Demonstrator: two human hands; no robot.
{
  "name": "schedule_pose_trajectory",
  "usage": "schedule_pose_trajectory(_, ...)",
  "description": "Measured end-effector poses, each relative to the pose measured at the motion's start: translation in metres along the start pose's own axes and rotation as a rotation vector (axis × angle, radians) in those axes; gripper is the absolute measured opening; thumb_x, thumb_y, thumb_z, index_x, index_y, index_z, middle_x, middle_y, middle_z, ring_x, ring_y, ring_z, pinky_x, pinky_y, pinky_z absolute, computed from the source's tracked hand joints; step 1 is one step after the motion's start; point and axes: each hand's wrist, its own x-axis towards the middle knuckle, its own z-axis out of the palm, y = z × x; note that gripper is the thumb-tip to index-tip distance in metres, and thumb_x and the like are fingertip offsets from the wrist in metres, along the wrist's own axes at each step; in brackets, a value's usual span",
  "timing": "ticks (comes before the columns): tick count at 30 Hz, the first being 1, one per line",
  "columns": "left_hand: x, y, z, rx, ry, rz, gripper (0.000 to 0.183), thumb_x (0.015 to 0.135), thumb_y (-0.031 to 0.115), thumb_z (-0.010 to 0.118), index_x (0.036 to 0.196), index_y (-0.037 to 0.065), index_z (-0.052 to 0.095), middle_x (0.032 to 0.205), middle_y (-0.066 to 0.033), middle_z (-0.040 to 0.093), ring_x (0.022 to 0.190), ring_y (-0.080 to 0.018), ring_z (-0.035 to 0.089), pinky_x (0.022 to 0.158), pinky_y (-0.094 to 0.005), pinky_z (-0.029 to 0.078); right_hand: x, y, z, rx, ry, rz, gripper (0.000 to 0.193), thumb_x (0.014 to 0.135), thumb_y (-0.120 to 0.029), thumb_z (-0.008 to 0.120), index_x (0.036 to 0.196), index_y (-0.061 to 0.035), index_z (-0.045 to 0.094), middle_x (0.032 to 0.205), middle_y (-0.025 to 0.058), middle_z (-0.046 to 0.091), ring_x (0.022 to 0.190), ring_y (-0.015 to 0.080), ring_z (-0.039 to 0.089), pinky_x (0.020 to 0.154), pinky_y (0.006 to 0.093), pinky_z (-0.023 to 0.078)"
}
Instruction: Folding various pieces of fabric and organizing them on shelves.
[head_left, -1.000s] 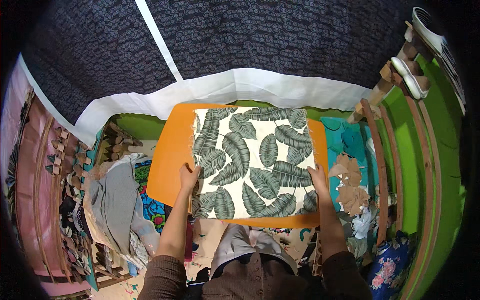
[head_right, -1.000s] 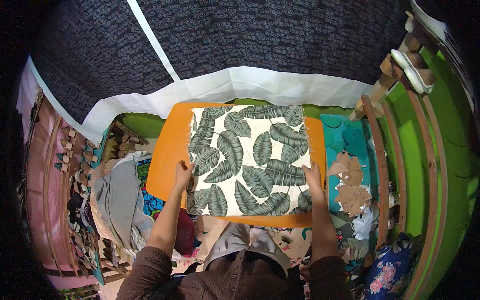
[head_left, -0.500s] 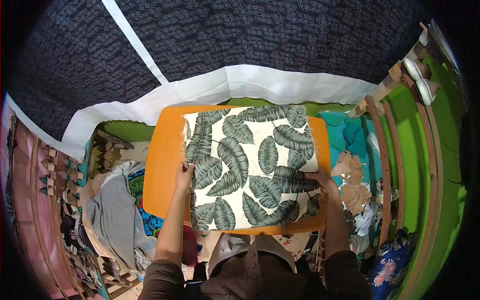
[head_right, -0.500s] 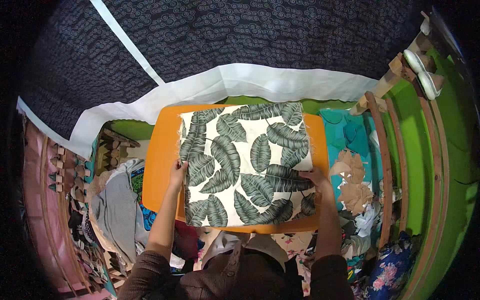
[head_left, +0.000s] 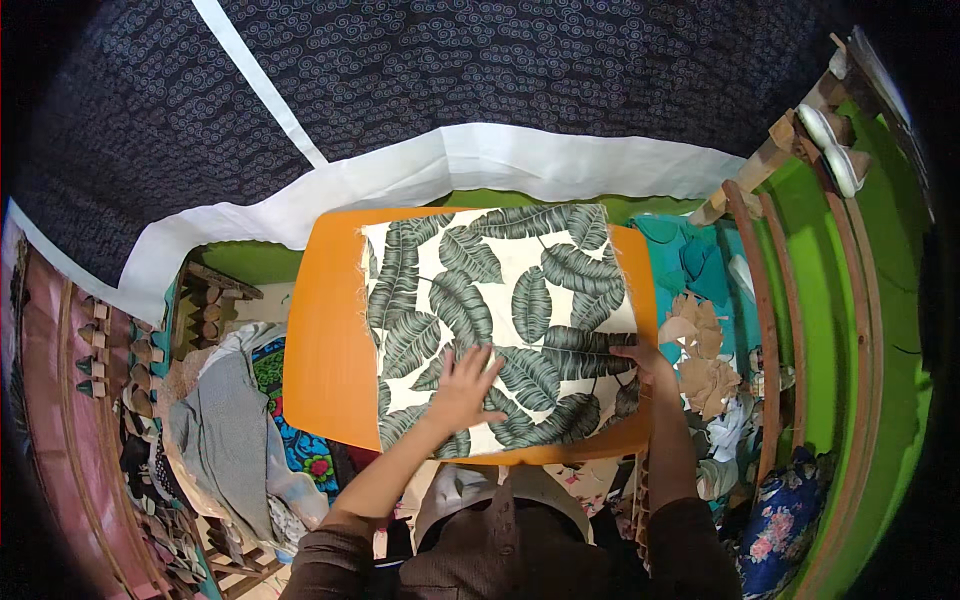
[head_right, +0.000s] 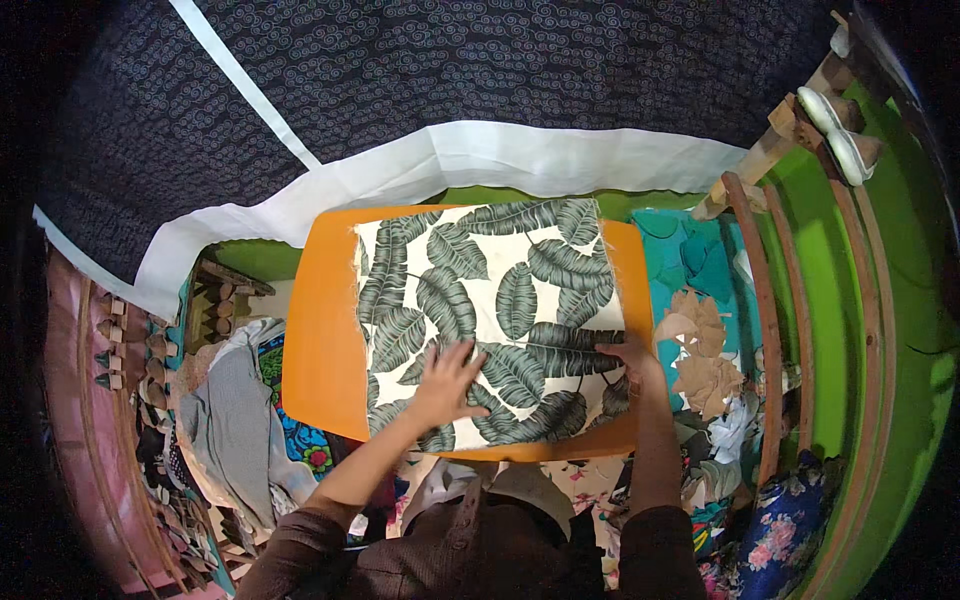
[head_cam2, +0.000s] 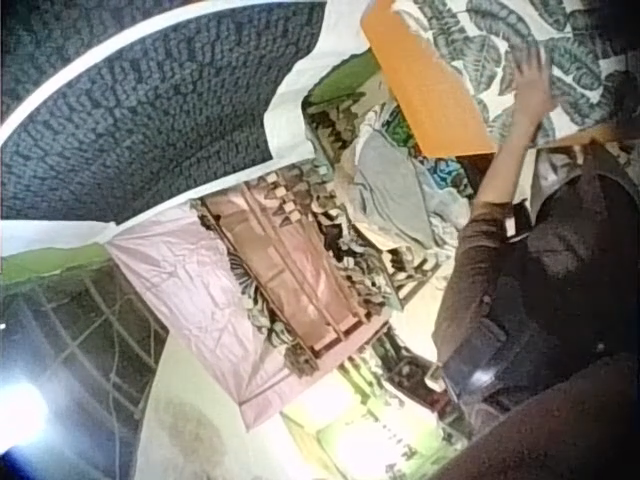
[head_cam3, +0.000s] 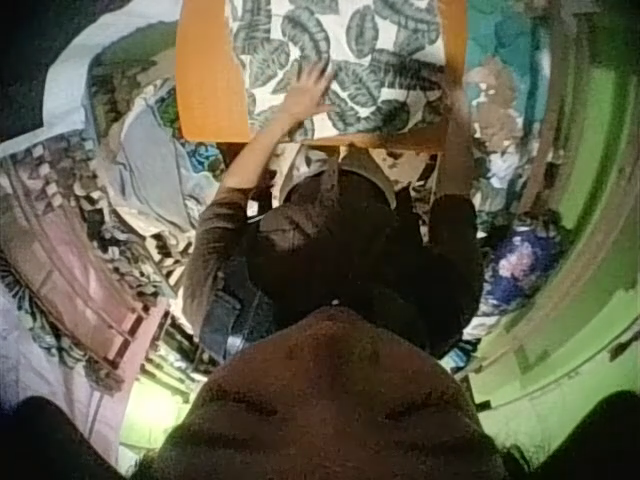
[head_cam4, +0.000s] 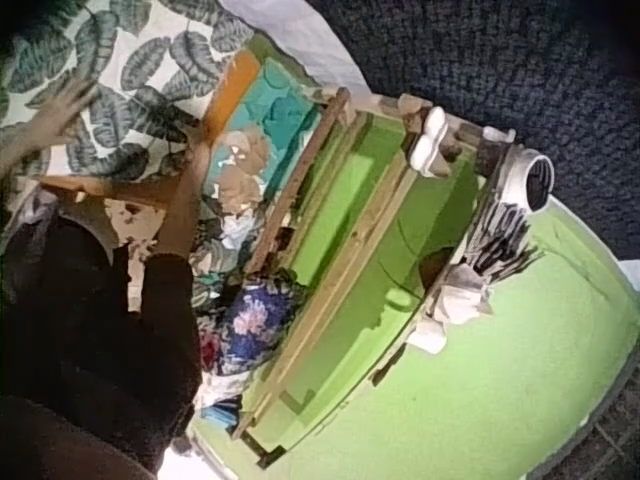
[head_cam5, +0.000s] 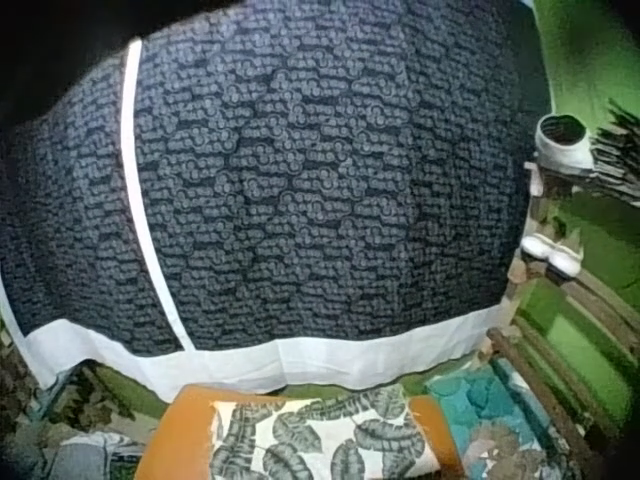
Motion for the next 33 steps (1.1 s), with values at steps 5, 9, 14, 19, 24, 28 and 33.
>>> schedule_pose_trajectory(5, 0.005, 0.023, 0.011, 0.071, 0.043, 0.007, 0.104, 0.056, 0.06, 0.068, 0.135, 0.007, 0.028, 0.138, -0.0208, 0.024, 0.128, -0.0369, 0.023, 0.102, -0.0579, 0.014, -0.015, -0.01, 0.002, 0.407, -0.31, -0.422, 0.053, 0.072, -0.009, 0.07, 0.118, -0.0001, 0.045, 0.104, 0.0074, 0.058, 0.093, 0.0168, 0.057, 0.075, 0.0299, 0.048)
schedule_pose_trajectory(9, 0.036, 0.027, 0.001, -0.09, 0.237, 0.025, 0.109, 0.05, 0.057, 0.073, 0.136, 0.006, 0.027, 0.138, -0.0218, 0.024, 0.127, -0.0365, 0.025, 0.1, -0.0582, 0.016, -0.011, -0.015, -0.012, 0.34, -0.399, -0.541, 0.047, 0.076, -0.01, 0.066, 0.118, -0.0005, 0.047, 0.108, 0.0045, 0.057, 0.097, 0.0143, 0.055, 0.086, 0.029, 0.042)
schedule_pose_trajectory(14, 0.055, 0.033, -0.003, -0.063, 0.219, 0.025, 0.109, 0.052, 0.053, 0.074, 0.137, 0.006, 0.024, 0.14, -0.0247, 0.019, 0.128, -0.039, 0.023, 0.099, -0.0594, 0.017, -0.036, -0.044, 0.005, 0.4, -0.465, -0.641, 0.047, 0.076, -0.005, 0.064, 0.119, 0.0014, 0.046, 0.109, 0.0048, 0.057, 0.1, 0.0136, 0.053, 0.088, 0.0271, 0.039)
schedule_pose_trajectory(19, 0.07, 0.035, -0.01, -0.166, 0.448, 0.028, 0.107, 0.054, 0.052, 0.074, 0.134, 0.001, 0.024, 0.139, -0.0271, 0.016, 0.128, -0.0422, 0.021, 0.1, -0.0599, 0.016, -0.053, -0.066, 0.002, 0.005, -0.496, -0.714, 0.04, 0.076, -0.006, 0.066, 0.113, 0.0032, 0.05, 0.105, 0.0056, 0.059, 0.093, 0.0121, 0.053, 0.082, 0.0276, 0.042)
schedule_pose_trajectory(24, 0.098, 0.037, -0.04, -0.194, 0.501, 0.009, 0.108, 0.056, 0.049, 0.075, 0.134, -0.001, 0.021, 0.139, -0.022, 0.022, 0.128, -0.0388, 0.023, 0.1, -0.058, 0.017, -0.083, -0.083, -0.002, -0.126, -0.376, -0.892, 0.033, 0.08, -0.011, 0.064, 0.107, 0.0048, 0.053, 0.095, 0.0039, 0.062, 0.085, 0.0105, 0.054, 0.075, 0.0271, 0.044)
schedule_pose_trajectory(28, 0.11, 0.01, -0.041, -0.278, 0.397, 0.11, 0.055, 0.067, 0.032, 0.07, 0.111, 0.006, 0.05, 0.107, -0.0113, 0.056, 0.102, -0.0305, 0.05, 0.089, -0.044, 0.036, -0.096, -0.089, 0.008, -0.422, -0.208, -0.924, 0.03, 0.078, -0.016, 0.066, 0.099, 0.0042, 0.057, 0.09, 0.0074, 0.064, 0.081, 0.0114, 0.056, 0.074, 0.0286, 0.044)
schedule_pose_trajectory(33, 0.108, 0.01, -0.049, -0.192, 0.308, 0.074, 0.023, 0.071, 0.005, 0.057, 0.094, 0.007, 0.058, 0.084, -0.0121, 0.062, 0.08, -0.0317, 0.058, 0.073, -0.0402, 0.045, -0.103, -0.089, 0.004, -0.527, 0.14, -0.991, 0.026, 0.073, -0.016, 0.068, 0.089, 0.0023, 0.06, 0.071, 0.0153, 0.06, 0.065, 0.0217, 0.055, 0.063, 0.0316, 0.044)
